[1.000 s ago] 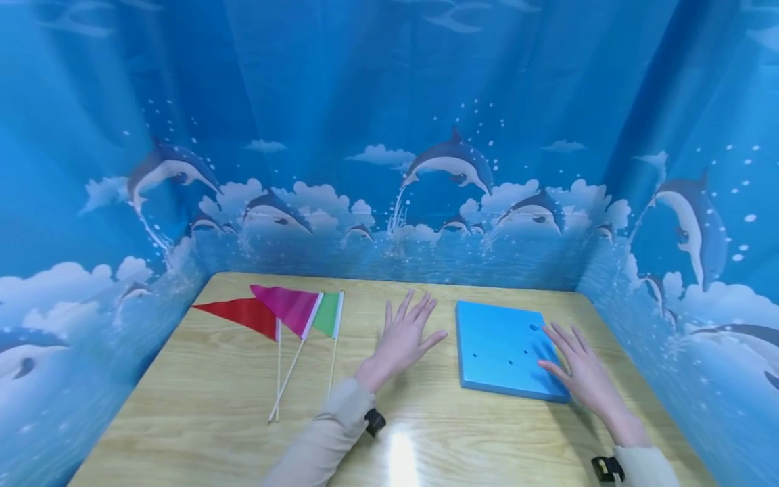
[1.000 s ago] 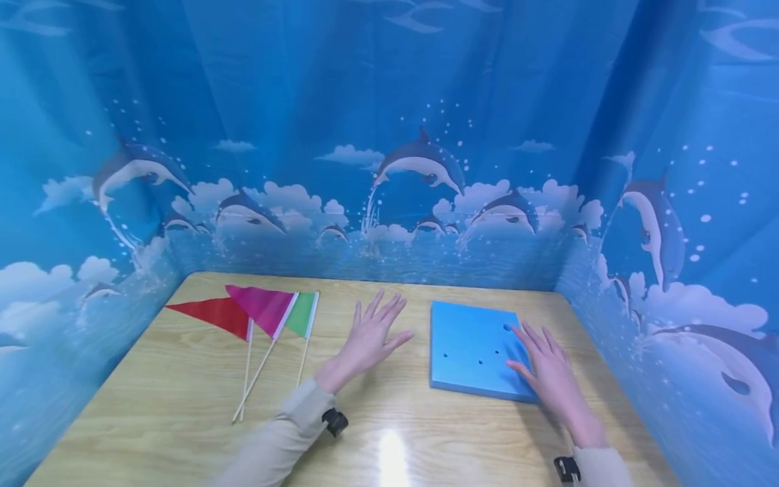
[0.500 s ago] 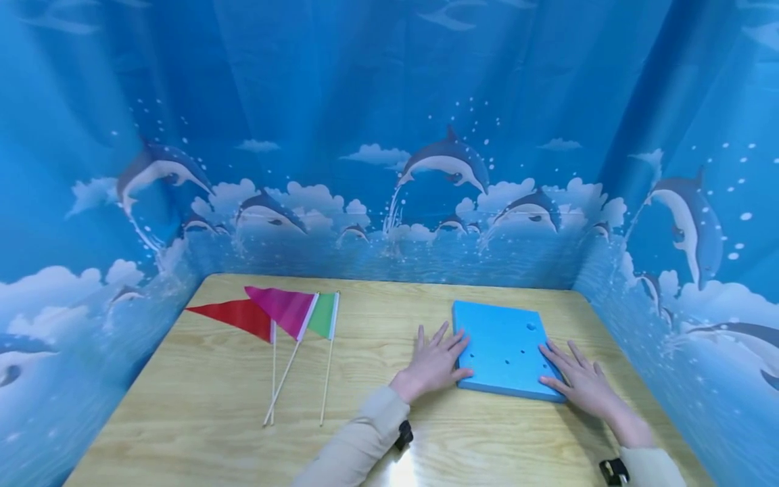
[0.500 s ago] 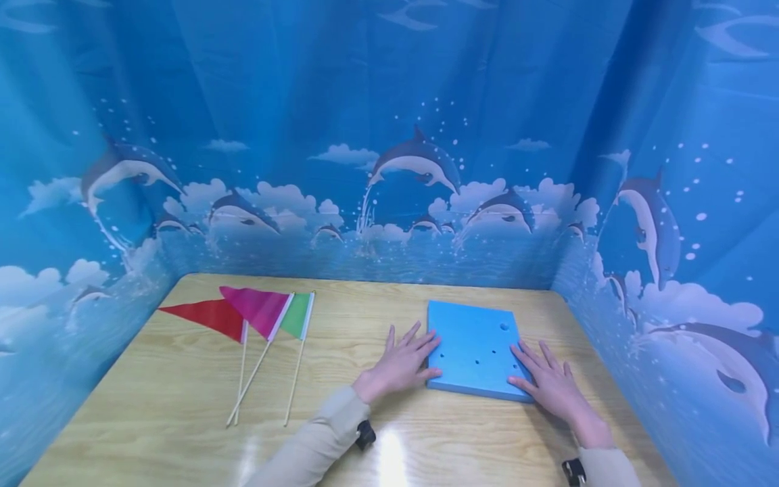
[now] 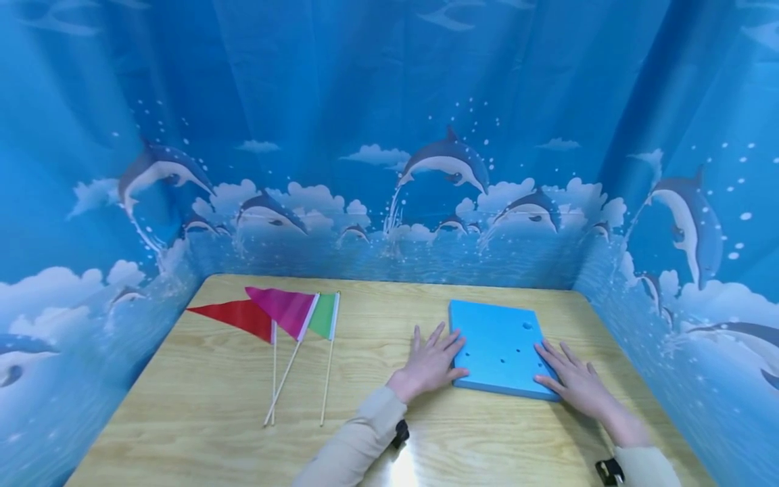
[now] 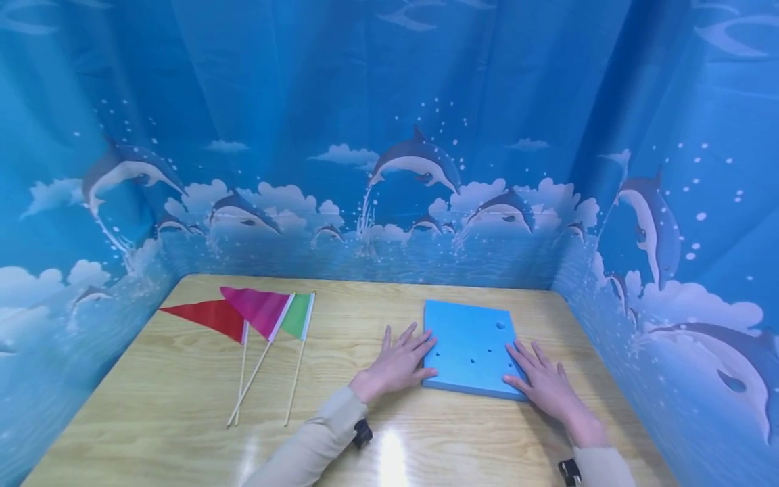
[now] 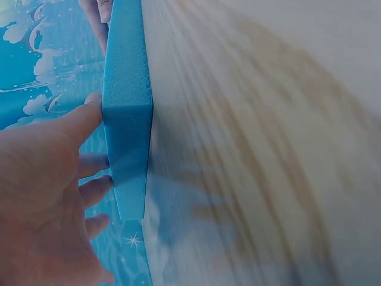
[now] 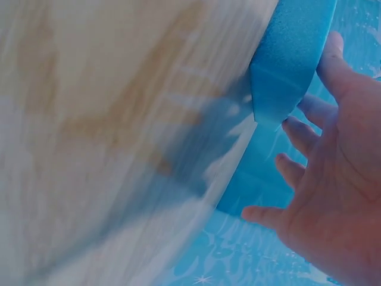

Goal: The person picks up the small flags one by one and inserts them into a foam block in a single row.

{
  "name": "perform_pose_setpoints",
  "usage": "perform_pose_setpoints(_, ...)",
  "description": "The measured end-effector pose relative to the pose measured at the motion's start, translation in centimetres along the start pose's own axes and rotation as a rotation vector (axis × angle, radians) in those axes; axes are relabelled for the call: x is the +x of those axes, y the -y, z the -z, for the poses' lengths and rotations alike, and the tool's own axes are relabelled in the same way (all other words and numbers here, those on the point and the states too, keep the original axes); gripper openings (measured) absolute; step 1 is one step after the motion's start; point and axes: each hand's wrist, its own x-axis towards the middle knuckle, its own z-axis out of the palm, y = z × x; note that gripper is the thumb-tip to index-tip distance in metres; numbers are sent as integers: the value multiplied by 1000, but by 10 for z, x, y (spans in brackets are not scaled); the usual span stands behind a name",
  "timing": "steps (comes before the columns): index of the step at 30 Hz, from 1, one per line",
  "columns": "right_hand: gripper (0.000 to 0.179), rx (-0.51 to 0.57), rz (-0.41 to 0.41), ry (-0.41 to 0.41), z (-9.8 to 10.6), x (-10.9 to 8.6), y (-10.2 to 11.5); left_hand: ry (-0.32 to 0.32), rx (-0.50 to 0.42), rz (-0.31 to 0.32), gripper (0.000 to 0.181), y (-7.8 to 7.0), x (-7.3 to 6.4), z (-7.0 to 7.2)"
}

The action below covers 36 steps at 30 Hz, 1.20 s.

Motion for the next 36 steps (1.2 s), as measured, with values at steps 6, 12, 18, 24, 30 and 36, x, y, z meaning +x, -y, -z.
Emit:
perform_pose_setpoints(6, 78, 16, -1, 15, -4, 5, 10, 18, -7, -1, 70, 8, -8, 5)
perform_pose_setpoints(12, 77, 6, 13, 11, -6, 9, 21, 18, -16, 2, 70, 17, -14, 7)
perform_pose_setpoints(18, 76, -19, 36, -2, -7, 12, 34, 12, -14, 14, 71, 25, -22, 10)
perform_pose_setpoints(24, 75, -42, 54, -11, -10, 15, 48, 16, -47, 31, 71, 34, -31, 12)
perform_pose_setpoints(30, 75, -37, 66, -7, -13, 22, 63, 24, -76, 50, 71, 46, -43, 18)
perform_pose_setpoints(36, 75, -30, 81, 2, -14, 28, 76, 30, -99, 66, 71, 57, -53, 27)
